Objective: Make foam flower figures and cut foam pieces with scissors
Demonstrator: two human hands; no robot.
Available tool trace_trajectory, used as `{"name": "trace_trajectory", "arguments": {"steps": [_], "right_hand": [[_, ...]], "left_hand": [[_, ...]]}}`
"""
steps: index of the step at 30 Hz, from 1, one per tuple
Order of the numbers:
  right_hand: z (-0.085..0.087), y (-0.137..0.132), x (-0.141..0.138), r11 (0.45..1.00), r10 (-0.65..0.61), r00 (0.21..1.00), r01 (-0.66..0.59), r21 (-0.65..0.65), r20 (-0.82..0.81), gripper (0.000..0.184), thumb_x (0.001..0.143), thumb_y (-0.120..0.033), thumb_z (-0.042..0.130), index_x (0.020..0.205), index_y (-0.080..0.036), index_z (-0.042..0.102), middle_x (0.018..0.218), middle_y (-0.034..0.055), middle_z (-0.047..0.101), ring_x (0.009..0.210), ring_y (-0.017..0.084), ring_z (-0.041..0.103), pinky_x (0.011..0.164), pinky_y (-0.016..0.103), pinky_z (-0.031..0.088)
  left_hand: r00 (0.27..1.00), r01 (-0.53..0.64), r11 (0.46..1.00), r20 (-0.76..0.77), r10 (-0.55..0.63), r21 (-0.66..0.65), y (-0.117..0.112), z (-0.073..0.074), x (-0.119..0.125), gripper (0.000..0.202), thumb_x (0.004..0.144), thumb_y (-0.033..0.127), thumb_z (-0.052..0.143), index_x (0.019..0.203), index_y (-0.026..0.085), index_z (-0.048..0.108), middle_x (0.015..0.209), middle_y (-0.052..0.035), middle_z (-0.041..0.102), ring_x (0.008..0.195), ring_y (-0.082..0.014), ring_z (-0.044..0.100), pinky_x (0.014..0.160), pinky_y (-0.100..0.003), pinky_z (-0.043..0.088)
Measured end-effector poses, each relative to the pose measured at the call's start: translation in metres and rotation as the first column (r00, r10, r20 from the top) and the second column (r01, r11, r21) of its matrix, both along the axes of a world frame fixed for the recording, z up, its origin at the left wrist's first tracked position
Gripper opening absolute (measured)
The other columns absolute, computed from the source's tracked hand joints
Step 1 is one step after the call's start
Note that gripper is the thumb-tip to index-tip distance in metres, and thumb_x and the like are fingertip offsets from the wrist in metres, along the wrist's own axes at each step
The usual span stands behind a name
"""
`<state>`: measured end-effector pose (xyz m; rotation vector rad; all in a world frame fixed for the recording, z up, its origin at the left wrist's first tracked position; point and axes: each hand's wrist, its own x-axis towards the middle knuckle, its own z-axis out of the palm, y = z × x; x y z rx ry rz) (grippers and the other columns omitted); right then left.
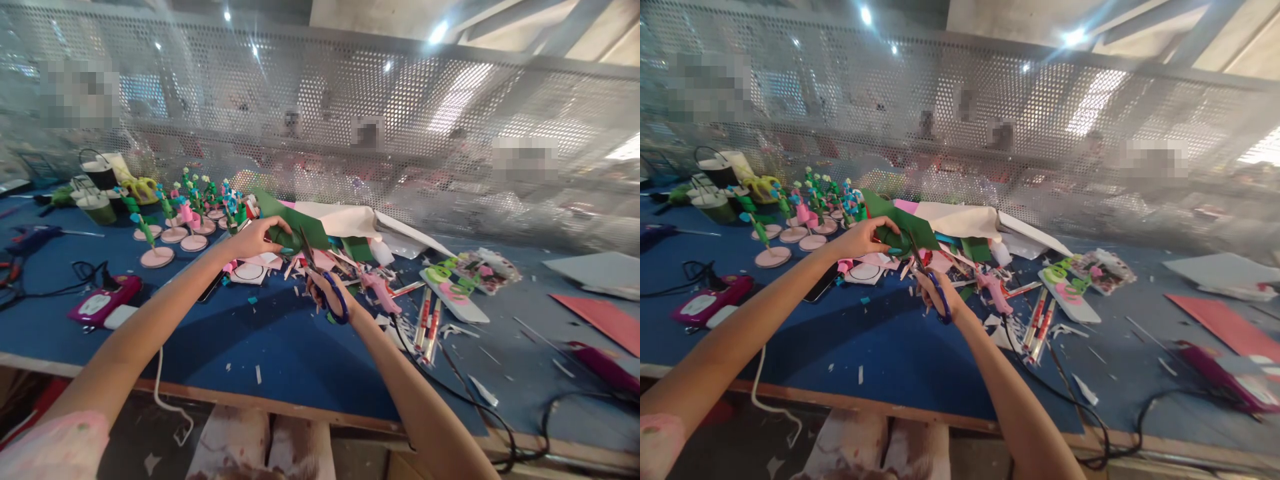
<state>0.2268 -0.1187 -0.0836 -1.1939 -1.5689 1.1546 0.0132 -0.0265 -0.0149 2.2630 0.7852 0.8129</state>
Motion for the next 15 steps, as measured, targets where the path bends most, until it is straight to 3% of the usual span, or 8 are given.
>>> {"name": "trace_trajectory", "arguments": {"steps": [4, 8, 15], "right_hand": [[-0.002, 0.0, 0.002, 0.997, -0.039, 0.998, 0.035, 0.074, 0.055, 0.054, 0.08, -0.07, 0.047, 0.066, -0.018, 0.049, 0.044, -0.006, 0.044, 0.037, 0.008, 0.043, 0.039, 0.021, 0.037], [-0.001, -0.001, 0.001, 0.996, -0.036, 0.997, 0.031, 0.087, 0.064, 0.054, 0.081, -0.071, 0.047, 0.067, -0.019, 0.049, 0.044, -0.0059, 0.044, 0.037, 0.008, 0.043, 0.038, 0.021, 0.037], [-0.002, -0.002, 0.002, 0.988, -0.078, 0.993, 0.065, 0.143, 0.087, 0.054, 0.083, -0.069, 0.045, 0.065, -0.018, 0.051, 0.044, -0.0049, 0.044, 0.037, 0.009, 0.044, 0.039, 0.021, 0.037]], "left_hand": [[0.998, 0.024, 0.997, 0.051, -0.02, -0.072, 0.0, -0.001, 0.002, 0.036, 0.069, 0.026, 0.073, 0.1, 0.016, 0.056, 0.088, -0.0016, 0.063, 0.063, -0.0092, 0.059, 0.06, -0.023, 0.047], [0.997, 0.062, 0.988, 0.054, -0.055, -0.139, -0.004, 0.0, 0.004, 0.034, 0.07, 0.023, 0.071, 0.098, 0.016, 0.055, 0.095, -0.0034, 0.064, 0.065, -0.0104, 0.063, 0.062, -0.025, 0.051], [0.996, 0.086, 0.992, 0.044, -0.082, -0.096, -0.012, 0.005, 0.005, 0.033, 0.072, 0.023, 0.071, 0.099, 0.017, 0.055, 0.092, -0.0023, 0.064, 0.067, -0.0104, 0.063, 0.063, -0.025, 0.051]]}}
